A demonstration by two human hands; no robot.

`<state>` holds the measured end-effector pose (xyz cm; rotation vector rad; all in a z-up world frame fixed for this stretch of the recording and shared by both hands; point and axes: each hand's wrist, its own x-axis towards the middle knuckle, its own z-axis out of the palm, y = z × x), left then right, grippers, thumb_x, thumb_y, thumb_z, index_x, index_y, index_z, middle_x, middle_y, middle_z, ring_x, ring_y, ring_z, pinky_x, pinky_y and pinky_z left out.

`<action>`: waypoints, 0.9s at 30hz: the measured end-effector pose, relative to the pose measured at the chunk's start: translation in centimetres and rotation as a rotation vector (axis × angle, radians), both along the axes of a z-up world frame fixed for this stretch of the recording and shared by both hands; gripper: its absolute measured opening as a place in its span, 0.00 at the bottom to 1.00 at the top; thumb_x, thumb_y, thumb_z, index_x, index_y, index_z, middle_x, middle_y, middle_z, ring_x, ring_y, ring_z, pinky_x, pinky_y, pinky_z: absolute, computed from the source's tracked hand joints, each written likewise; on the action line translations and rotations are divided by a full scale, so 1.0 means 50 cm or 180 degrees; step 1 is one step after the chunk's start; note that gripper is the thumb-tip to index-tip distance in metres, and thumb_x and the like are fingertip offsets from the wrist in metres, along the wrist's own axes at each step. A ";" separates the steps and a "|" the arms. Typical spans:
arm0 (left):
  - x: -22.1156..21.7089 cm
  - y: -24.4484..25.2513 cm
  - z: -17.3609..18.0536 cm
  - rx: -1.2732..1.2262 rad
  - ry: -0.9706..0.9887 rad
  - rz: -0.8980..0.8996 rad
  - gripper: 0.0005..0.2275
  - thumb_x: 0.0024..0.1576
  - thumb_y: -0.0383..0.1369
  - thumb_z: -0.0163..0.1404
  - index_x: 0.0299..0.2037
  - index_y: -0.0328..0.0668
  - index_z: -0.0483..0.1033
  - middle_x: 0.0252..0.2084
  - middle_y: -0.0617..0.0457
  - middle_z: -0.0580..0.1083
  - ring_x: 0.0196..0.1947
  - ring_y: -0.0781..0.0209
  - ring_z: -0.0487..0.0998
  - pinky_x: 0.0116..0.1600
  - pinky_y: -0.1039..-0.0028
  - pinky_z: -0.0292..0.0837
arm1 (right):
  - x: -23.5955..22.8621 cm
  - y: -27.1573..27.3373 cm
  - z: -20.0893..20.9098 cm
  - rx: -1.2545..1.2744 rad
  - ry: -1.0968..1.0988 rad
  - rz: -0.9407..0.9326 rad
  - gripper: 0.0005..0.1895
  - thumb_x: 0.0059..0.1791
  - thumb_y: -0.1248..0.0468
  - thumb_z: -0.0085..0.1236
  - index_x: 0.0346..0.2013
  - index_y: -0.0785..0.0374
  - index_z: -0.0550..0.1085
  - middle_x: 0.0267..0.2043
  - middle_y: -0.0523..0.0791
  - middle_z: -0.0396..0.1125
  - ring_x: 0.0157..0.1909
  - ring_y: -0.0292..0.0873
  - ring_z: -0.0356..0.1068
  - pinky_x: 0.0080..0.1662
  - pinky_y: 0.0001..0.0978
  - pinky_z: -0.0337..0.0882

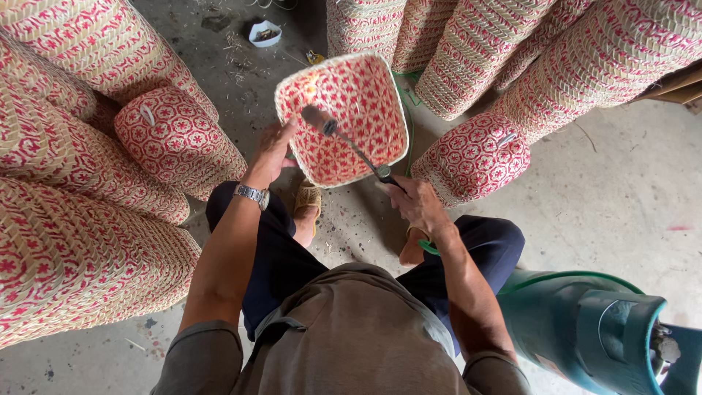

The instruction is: The person uses a handheld blowtorch to apply flame to the surface of woven baskets. They rotate each basket to treat different sides and then place it back on the floor among other similar baskets.

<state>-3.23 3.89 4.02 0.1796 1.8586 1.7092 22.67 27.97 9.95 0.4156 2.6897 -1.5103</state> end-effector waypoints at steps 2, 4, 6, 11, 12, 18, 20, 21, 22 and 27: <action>-0.011 0.001 -0.005 0.0076 0.0093 0.0181 0.39 0.56 0.62 0.47 0.72 0.46 0.56 0.73 0.41 0.58 0.72 0.36 0.59 0.60 0.36 0.71 | 0.007 0.015 0.001 0.0334 -0.0120 0.0196 0.14 0.55 0.56 0.52 0.45 0.61 0.79 0.22 0.47 0.66 0.24 0.39 0.68 0.30 0.37 0.68; -0.018 -0.006 -0.020 0.0216 0.0294 0.0329 0.38 0.58 0.62 0.45 0.73 0.49 0.54 0.73 0.41 0.58 0.72 0.38 0.60 0.58 0.38 0.72 | 0.009 0.024 -0.003 0.0469 -0.0214 0.0248 0.15 0.55 0.54 0.53 0.44 0.62 0.79 0.22 0.47 0.66 0.25 0.40 0.68 0.32 0.38 0.69; -0.024 -0.005 -0.036 0.0525 0.0497 0.0529 0.35 0.58 0.60 0.47 0.69 0.47 0.59 0.70 0.41 0.64 0.68 0.38 0.68 0.53 0.43 0.80 | 0.012 0.024 -0.013 0.0403 -0.0278 0.0114 0.17 0.53 0.53 0.53 0.44 0.63 0.78 0.22 0.47 0.67 0.26 0.42 0.68 0.33 0.39 0.70; -0.012 0.002 -0.042 0.0895 0.0765 0.0700 0.29 0.61 0.54 0.48 0.68 0.50 0.60 0.63 0.44 0.71 0.59 0.50 0.78 0.47 0.61 0.84 | -0.005 0.015 -0.013 0.0918 0.0004 -0.0249 0.14 0.54 0.56 0.54 0.45 0.63 0.79 0.27 0.49 0.69 0.29 0.45 0.70 0.36 0.41 0.70; -0.006 0.001 -0.041 0.0925 0.0859 0.0673 0.27 0.64 0.52 0.47 0.68 0.47 0.62 0.62 0.43 0.72 0.57 0.52 0.78 0.49 0.63 0.85 | -0.013 0.006 -0.009 0.1107 0.0209 -0.0385 0.14 0.55 0.58 0.53 0.46 0.63 0.79 0.29 0.50 0.70 0.30 0.46 0.70 0.36 0.42 0.69; 0.010 0.005 -0.025 0.0972 0.1139 0.0778 0.27 0.66 0.49 0.45 0.71 0.47 0.57 0.61 0.48 0.73 0.54 0.61 0.78 0.51 0.70 0.83 | 0.001 -0.006 0.041 0.0630 0.0032 0.0188 0.14 0.52 0.60 0.52 0.50 0.57 0.79 0.25 0.53 0.70 0.27 0.51 0.72 0.35 0.42 0.71; 0.003 0.004 -0.039 0.0877 0.1300 0.0976 0.27 0.66 0.48 0.46 0.71 0.45 0.58 0.61 0.48 0.73 0.54 0.61 0.78 0.54 0.69 0.80 | 0.012 -0.005 0.032 0.0958 0.0469 0.0002 0.12 0.53 0.59 0.56 0.47 0.62 0.78 0.30 0.55 0.71 0.30 0.54 0.71 0.36 0.43 0.71; -0.003 0.006 -0.048 0.0796 0.1468 0.1111 0.26 0.67 0.48 0.46 0.71 0.44 0.60 0.60 0.47 0.74 0.55 0.60 0.77 0.56 0.68 0.78 | 0.019 -0.003 0.027 0.1121 0.0686 -0.0097 0.12 0.53 0.59 0.58 0.45 0.64 0.78 0.32 0.56 0.71 0.32 0.55 0.71 0.36 0.43 0.71; -0.007 0.003 -0.057 0.0713 0.1635 0.1246 0.25 0.68 0.47 0.46 0.71 0.43 0.61 0.60 0.46 0.75 0.55 0.59 0.77 0.58 0.67 0.76 | 0.033 0.005 0.026 0.1081 0.0455 -0.0053 0.12 0.53 0.59 0.58 0.45 0.64 0.78 0.30 0.56 0.70 0.30 0.55 0.70 0.36 0.43 0.71; -0.021 -0.015 -0.084 0.0860 0.1430 0.1405 0.25 0.67 0.47 0.46 0.70 0.43 0.61 0.59 0.47 0.75 0.55 0.61 0.77 0.60 0.67 0.76 | 0.080 0.040 0.035 0.0843 0.0438 0.0290 0.13 0.51 0.60 0.55 0.45 0.65 0.77 0.29 0.53 0.71 0.28 0.49 0.71 0.33 0.42 0.70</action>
